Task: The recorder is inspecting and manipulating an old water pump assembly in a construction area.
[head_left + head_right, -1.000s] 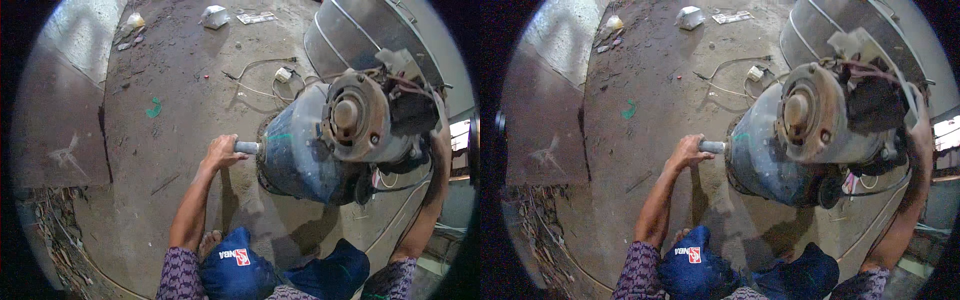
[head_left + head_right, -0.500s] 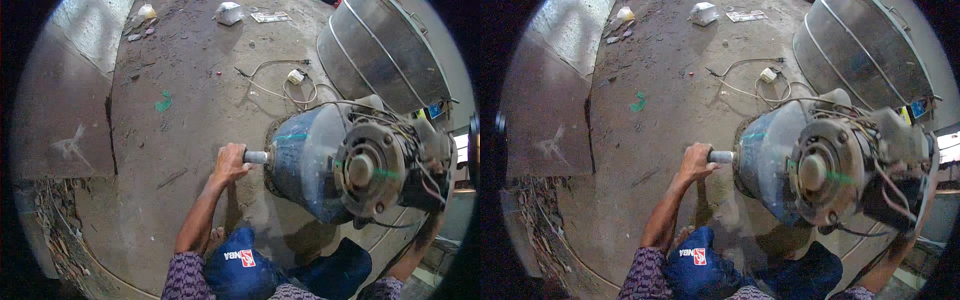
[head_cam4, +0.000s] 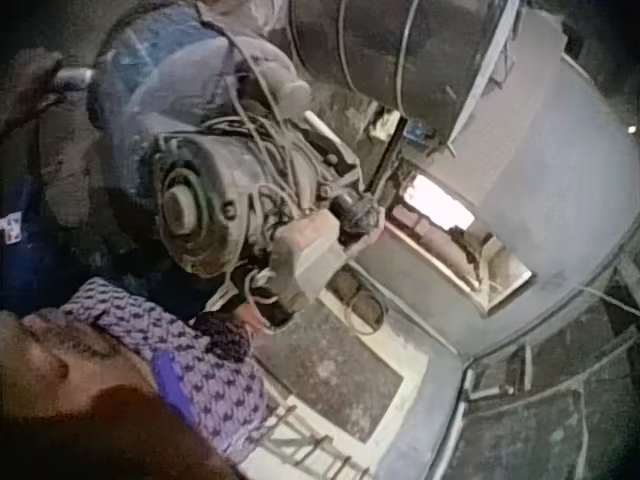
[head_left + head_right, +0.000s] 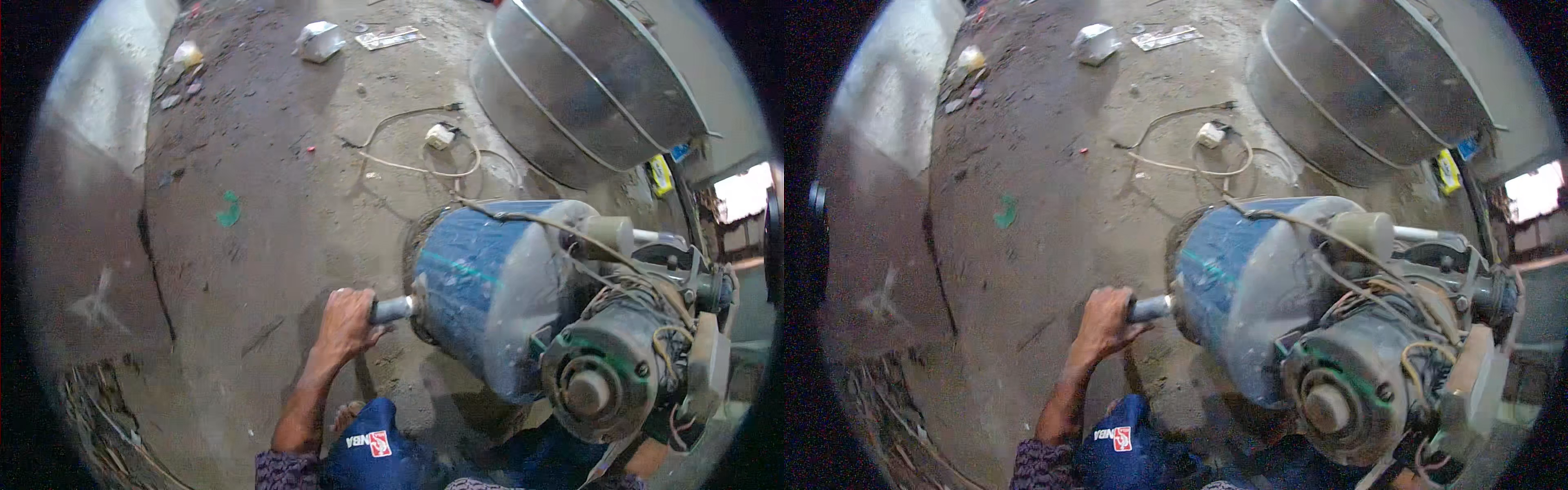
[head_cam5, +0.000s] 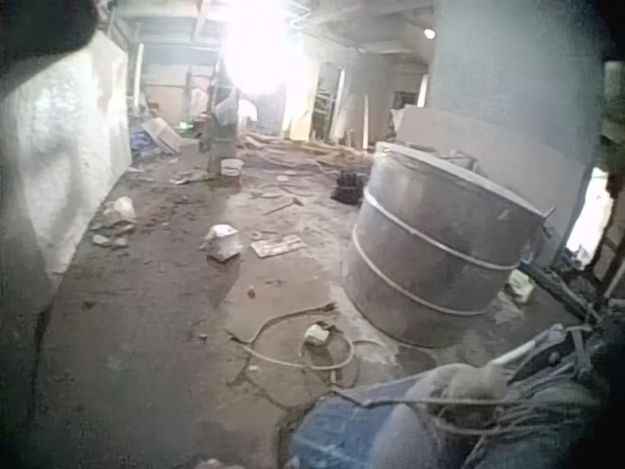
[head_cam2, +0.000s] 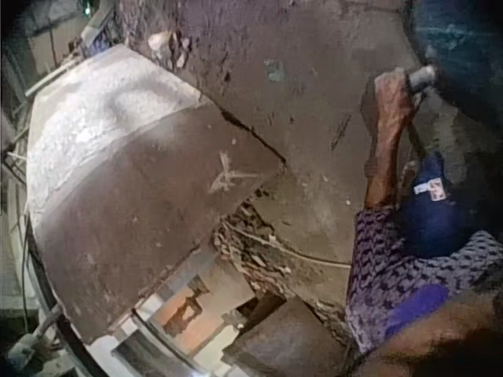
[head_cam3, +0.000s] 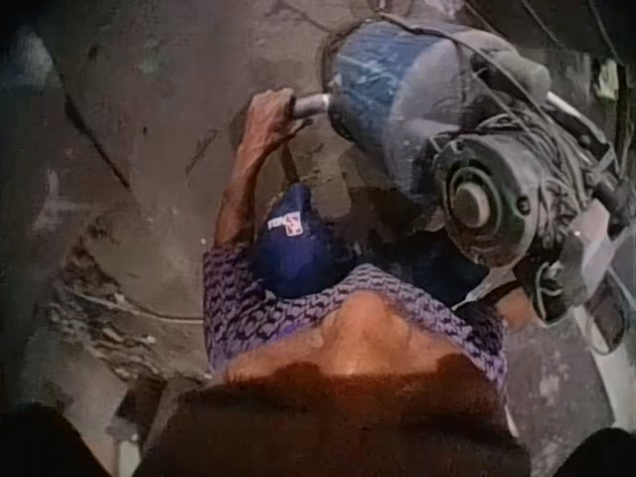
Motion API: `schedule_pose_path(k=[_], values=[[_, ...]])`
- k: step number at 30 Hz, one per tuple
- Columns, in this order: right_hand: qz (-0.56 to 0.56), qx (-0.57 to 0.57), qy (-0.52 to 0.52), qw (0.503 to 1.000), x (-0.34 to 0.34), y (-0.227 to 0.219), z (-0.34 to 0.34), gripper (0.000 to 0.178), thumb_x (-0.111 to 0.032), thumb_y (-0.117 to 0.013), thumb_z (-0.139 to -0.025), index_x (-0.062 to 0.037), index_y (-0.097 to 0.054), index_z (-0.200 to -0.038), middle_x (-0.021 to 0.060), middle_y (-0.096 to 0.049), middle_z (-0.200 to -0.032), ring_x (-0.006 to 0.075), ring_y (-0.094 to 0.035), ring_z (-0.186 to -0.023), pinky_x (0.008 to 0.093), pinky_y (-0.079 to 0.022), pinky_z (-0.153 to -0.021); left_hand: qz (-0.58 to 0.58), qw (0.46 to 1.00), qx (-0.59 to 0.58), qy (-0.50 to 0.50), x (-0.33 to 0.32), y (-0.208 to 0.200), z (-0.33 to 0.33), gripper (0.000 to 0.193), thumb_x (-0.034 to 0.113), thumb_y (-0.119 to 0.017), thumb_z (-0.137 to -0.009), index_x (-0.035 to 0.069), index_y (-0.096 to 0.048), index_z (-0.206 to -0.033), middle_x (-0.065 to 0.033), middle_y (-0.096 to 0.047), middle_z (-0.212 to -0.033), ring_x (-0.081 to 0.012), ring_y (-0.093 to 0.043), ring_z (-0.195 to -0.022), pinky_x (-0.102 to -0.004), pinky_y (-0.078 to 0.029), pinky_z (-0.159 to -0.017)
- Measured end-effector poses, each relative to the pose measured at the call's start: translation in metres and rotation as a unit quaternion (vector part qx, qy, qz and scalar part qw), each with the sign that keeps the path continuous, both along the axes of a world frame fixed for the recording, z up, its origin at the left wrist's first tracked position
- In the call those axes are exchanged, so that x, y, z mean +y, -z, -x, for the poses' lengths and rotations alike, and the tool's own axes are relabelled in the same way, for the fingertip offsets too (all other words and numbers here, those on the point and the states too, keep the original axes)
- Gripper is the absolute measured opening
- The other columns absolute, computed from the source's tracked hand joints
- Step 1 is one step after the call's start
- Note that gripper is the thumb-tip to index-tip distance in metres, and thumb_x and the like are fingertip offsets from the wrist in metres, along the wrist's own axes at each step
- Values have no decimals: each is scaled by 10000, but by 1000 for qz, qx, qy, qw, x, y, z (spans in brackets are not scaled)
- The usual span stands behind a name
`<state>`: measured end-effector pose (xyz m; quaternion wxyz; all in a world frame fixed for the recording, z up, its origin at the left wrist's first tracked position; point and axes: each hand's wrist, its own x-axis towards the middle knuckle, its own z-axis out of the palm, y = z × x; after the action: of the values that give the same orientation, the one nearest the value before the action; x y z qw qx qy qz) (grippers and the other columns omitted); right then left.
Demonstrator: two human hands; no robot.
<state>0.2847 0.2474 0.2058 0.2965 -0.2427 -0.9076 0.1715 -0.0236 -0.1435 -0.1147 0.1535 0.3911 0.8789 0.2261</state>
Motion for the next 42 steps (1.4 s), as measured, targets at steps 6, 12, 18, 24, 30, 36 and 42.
schedule_pose_path(k=[6,12,18,24,30,36,42], values=[[39,5,26,999,-6,-6,-17,1069,-664,-760,-755,-70,-310,-1521,180,-317,-1576,303,-332,-1439,442,-298,-1174,50,995,-74,37,-11,-17,-15,501,301,-893,-660,53,-545,-922,-181,-630,-824,-398,-605,-793,-481,-451,-742],[-11,2,49,999,-10,2,-30,1048,-635,-826,-698,-156,-346,-1497,186,-255,-1614,315,-309,-1453,445,-295,-1171,94,989,-114,26,-20,-17,-36,528,262,-893,-649,44,-526,-958,-210,-625,-818,-426,-595,-800,-498,-446,-735],[24,53,42,997,-12,12,-40,1066,-617,-859,-657,-208,-348,-1499,213,-241,-1624,354,-307,-1461,469,-268,-1185,107,974,-195,34,-17,-18,-46,517,234,-872,-669,41,-519,-993,-232,-642,-833,-465,-593,-815,-537,-439,-751],[110,81,57,989,-17,21,-36,1163,-609,-865,-650,-126,-291,-1538,246,-286,-1599,325,-282,-1485,432,-249,-1200,102,963,-236,87,-17,-8,-51,526,269,-843,-698,32,-485,-1001,-272,-639,-807,-497,-627,-831,-550,-450,-699],[210,159,87,961,-18,24,-27,1375,-620,-910,-567,-69,-166,-1584,236,-521,-1409,308,-540,-1283,431,-439,-1080,97,969,-194,120,-21,16,-56,375,266,-694,-840,43,-456,-1024,-286,-627,-768,-518,-625,-785,-563,-456,-666],[209,114,96,966,-8,28,-30,1417,-644,-909,-545,-29,-162,-1580,246,-582,-1323,309,-589,-1219,443,-432,-1081,105,970,-207,68,-27,24,-76,282,253,-577,-889,69,-442,-1055,-315,-629,-754,-541,-626,-766,-590,-445,-661],[235,125,44,963,9,32,-41,1333,-833,-712,-632,-36,-187,-1563,237,-575,-1326,302,-569,-1241,431,-444,-1066,131,966,-220,43,-28,21,-76,252,179,-536,-913,51,-460,-1116,-311,-638,-756,-513,-642,-739,-581,-459,-668]])
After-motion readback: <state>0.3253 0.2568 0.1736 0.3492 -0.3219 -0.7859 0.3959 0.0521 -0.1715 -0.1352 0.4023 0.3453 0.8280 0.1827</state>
